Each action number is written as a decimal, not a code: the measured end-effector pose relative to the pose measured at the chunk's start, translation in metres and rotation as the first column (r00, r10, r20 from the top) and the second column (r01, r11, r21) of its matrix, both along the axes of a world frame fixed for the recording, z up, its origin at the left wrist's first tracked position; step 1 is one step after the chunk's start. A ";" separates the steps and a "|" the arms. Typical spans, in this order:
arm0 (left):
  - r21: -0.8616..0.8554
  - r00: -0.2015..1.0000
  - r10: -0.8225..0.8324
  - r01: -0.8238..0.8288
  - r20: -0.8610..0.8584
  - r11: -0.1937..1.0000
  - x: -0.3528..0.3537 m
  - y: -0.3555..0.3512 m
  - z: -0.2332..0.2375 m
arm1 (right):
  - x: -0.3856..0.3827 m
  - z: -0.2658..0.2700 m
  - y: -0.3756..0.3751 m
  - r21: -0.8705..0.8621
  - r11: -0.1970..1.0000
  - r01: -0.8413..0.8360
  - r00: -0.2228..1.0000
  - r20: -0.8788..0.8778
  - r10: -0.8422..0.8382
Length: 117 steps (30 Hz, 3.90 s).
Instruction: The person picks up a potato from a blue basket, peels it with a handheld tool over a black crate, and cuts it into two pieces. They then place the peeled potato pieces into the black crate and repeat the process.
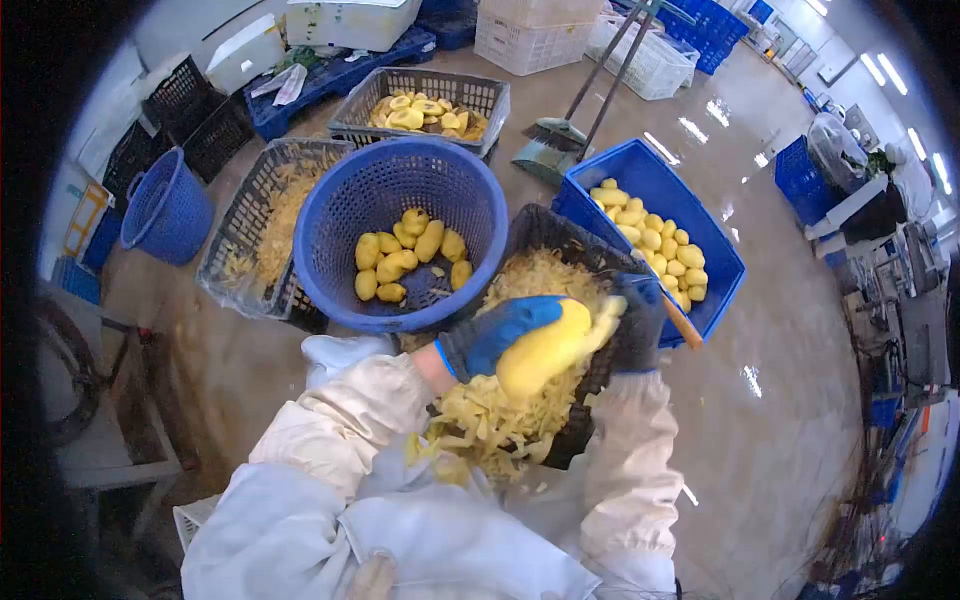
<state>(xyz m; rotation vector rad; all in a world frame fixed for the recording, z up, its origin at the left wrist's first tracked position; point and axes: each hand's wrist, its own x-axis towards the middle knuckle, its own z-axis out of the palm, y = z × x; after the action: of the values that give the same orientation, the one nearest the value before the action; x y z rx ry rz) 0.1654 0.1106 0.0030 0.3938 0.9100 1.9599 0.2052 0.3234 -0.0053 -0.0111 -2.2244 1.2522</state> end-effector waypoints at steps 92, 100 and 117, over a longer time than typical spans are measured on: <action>0.227 0.878 -0.214 0.125 0.429 0.966 -0.011 0.013 -0.012 | 0.021 0.019 -0.043 -0.667 0.745 -0.021 0.969 0.169 0.179; 0.226 0.883 -0.075 -0.036 0.464 0.973 -0.020 0.018 -0.008 | 0.031 0.023 -0.056 -0.619 0.784 -0.058 0.961 0.179 0.212; 0.133 0.897 -0.194 0.153 0.397 0.979 -0.005 0.016 -0.005 | -0.003 -0.030 0.048 -0.062 0.987 0.149 0.973 -0.167 -0.157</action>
<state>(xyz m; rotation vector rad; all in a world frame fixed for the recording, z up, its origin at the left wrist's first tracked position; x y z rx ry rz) 0.1606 0.1265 -0.0015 0.1040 0.4915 1.8300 0.2021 0.3710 -0.0357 -0.0891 -2.0056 1.1779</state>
